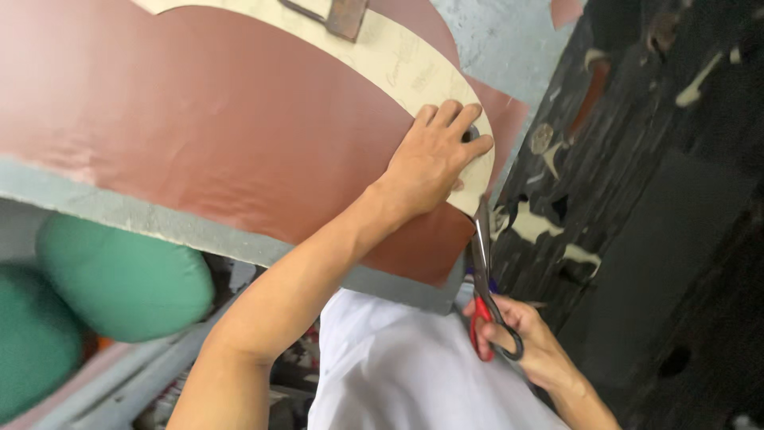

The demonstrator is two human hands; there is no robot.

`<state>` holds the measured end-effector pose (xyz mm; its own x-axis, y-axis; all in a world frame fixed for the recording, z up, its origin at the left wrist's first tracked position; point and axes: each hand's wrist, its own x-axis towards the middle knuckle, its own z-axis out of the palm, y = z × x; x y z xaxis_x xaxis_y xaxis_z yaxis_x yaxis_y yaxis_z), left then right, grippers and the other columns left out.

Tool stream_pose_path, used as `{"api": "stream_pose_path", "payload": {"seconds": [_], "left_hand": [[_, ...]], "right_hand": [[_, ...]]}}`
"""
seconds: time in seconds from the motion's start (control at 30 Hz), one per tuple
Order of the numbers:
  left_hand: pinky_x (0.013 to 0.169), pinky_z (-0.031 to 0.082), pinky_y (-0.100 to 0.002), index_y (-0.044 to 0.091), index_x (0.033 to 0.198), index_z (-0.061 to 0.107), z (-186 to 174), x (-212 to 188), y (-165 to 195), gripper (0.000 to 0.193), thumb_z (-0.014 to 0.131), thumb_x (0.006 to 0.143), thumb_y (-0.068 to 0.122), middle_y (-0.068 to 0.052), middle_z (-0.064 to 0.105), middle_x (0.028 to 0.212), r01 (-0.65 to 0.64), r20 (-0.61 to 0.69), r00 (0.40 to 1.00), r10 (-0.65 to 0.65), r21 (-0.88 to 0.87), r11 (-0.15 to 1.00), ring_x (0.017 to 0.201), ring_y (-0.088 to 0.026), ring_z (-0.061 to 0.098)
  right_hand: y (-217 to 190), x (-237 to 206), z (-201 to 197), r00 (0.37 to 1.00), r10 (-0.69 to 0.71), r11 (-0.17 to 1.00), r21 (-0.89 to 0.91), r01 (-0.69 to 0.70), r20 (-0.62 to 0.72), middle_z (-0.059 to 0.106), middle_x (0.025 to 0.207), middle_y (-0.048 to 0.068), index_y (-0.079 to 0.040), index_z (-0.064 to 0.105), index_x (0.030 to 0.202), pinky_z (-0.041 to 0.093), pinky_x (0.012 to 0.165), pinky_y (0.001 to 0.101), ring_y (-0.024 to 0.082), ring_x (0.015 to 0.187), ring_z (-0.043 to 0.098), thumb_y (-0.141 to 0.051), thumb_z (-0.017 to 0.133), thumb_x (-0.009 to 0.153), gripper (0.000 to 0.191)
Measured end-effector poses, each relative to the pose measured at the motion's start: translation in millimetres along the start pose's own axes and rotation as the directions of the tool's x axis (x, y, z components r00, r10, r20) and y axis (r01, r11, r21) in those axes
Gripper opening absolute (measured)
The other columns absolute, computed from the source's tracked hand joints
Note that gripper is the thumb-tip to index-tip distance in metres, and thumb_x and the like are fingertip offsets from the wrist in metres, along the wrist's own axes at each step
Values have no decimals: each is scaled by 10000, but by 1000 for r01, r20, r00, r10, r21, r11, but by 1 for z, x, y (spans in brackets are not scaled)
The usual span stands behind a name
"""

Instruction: The person places a paper pattern on a sheet of brown leather, secures it with weights, and traces the outline with a white marker. They then use scissors to cut the leather along the traced line, remove the pattern, and repeat the process with a second pattern.

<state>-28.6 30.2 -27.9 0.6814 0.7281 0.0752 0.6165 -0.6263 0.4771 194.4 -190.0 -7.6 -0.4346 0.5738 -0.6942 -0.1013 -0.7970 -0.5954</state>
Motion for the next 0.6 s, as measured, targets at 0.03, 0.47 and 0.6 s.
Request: {"api": "stream_pose_path", "payload": {"seconds": [0.03,0.47,0.6], "left_hand": [[988,386,-476,168,1216,676,0,0,0,632,905,629,211,-146,493,1359,0,10,1000,0,28,1000,1234,-343,450],[998,373,-510,183,1222,674,5,2,3,713,933,576,335,-172,449,1443,-17,65,998,11,83,996,1273,-367,425],[1003,365,-509,182,1227,673,7,2,3,720,935,574,335,-177,449,1453,-16,69,998,12,66,998,1269,-362,428]], "right_hand": [[4,1,13,998,-12,1000,16,13,-54,644,681,49,30,671,1140,511,594,281,134,620,618,-344,760,880,464],[23,44,101,892,1,999,34,16,-451,657,725,45,10,628,1057,516,575,275,127,617,621,-144,747,884,260],[20,45,109,847,34,999,-3,-41,-530,649,717,37,-2,625,1038,498,551,263,115,587,597,-148,766,867,265]]}}
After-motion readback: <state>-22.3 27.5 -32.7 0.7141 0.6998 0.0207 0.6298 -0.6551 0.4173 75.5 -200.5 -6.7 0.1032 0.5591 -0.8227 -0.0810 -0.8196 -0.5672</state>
